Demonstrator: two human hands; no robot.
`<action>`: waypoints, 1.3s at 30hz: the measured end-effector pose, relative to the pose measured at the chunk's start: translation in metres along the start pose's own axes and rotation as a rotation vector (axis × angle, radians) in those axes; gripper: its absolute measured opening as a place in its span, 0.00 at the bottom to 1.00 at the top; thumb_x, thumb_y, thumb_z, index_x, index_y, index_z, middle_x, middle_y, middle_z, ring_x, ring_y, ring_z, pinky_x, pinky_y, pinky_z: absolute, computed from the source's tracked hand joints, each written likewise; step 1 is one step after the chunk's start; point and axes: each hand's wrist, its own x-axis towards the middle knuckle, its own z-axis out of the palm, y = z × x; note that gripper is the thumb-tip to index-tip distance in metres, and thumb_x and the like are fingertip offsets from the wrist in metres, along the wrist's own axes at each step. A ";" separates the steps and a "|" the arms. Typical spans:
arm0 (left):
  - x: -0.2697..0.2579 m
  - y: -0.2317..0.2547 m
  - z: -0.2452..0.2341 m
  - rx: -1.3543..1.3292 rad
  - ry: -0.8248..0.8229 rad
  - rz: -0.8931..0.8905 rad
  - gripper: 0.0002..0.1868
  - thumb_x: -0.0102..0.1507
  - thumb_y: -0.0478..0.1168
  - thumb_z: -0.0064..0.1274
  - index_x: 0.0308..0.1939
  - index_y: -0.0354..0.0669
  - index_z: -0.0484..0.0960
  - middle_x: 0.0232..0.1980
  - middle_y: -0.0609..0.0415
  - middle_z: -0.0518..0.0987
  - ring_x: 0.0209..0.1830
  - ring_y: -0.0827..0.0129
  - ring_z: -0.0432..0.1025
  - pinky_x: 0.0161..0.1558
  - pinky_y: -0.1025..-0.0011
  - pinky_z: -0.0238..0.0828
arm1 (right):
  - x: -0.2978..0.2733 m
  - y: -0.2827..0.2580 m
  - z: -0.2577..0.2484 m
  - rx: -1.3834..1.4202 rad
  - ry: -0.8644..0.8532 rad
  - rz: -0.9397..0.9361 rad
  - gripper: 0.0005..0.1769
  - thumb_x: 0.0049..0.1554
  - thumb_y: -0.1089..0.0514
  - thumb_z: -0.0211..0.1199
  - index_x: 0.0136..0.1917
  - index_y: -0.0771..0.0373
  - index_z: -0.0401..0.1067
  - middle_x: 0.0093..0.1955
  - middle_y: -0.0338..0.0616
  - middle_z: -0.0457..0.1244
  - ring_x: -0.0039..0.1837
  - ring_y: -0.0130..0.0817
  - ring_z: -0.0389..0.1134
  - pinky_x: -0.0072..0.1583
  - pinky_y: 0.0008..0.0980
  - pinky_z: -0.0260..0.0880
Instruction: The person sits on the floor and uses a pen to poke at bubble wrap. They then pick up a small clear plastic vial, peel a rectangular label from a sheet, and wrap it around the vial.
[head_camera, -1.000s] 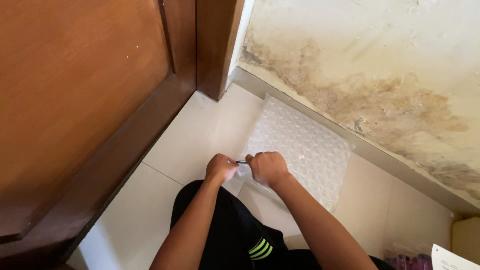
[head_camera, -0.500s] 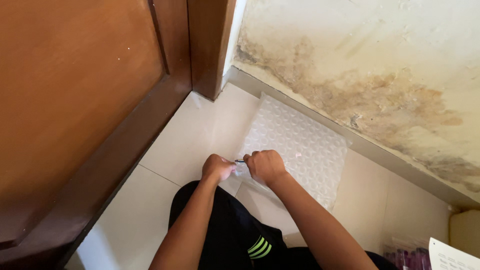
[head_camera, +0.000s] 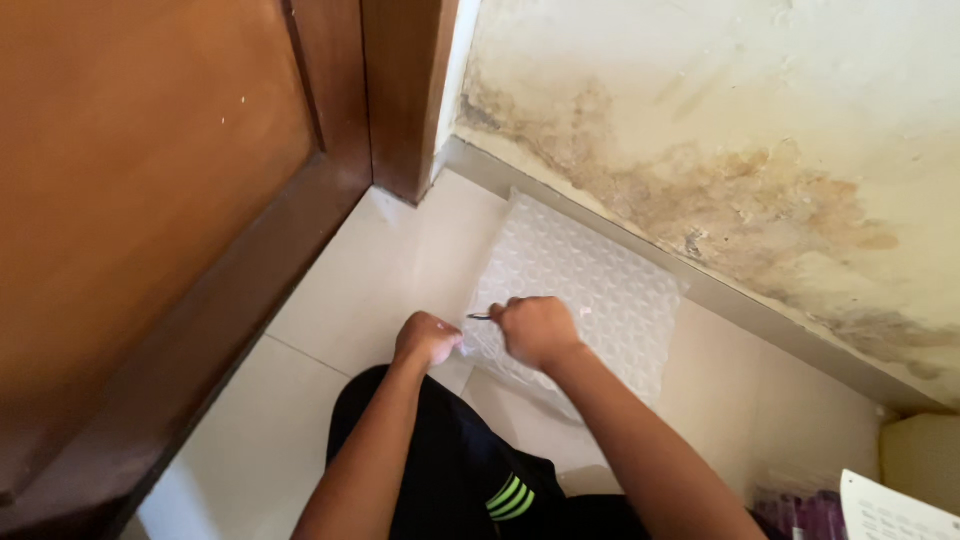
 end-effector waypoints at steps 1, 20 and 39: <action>0.001 0.000 -0.001 0.010 0.003 0.006 0.13 0.61 0.52 0.67 0.45 0.59 1.02 0.53 0.51 0.97 0.64 0.49 0.88 0.63 0.57 0.85 | 0.006 -0.008 0.002 0.005 0.008 0.008 0.24 0.66 0.55 0.53 0.69 0.45 0.85 0.48 0.44 0.78 0.52 0.49 0.83 0.50 0.55 0.85; -0.012 0.011 0.008 0.107 -0.126 0.077 0.27 0.68 0.57 0.63 0.64 0.48 0.97 0.67 0.44 0.93 0.75 0.45 0.83 0.74 0.50 0.82 | -0.020 -0.007 0.057 0.043 -0.041 0.025 0.22 0.72 0.55 0.48 0.63 0.50 0.84 0.50 0.48 0.78 0.52 0.54 0.83 0.51 0.54 0.84; 0.004 0.007 0.023 0.022 -0.131 0.159 0.26 0.68 0.62 0.63 0.52 0.46 0.99 0.57 0.39 0.94 0.66 0.41 0.87 0.65 0.48 0.84 | -0.007 -0.007 0.063 0.184 -0.014 0.049 0.17 0.68 0.56 0.50 0.61 0.52 0.80 0.48 0.49 0.77 0.52 0.56 0.84 0.51 0.56 0.85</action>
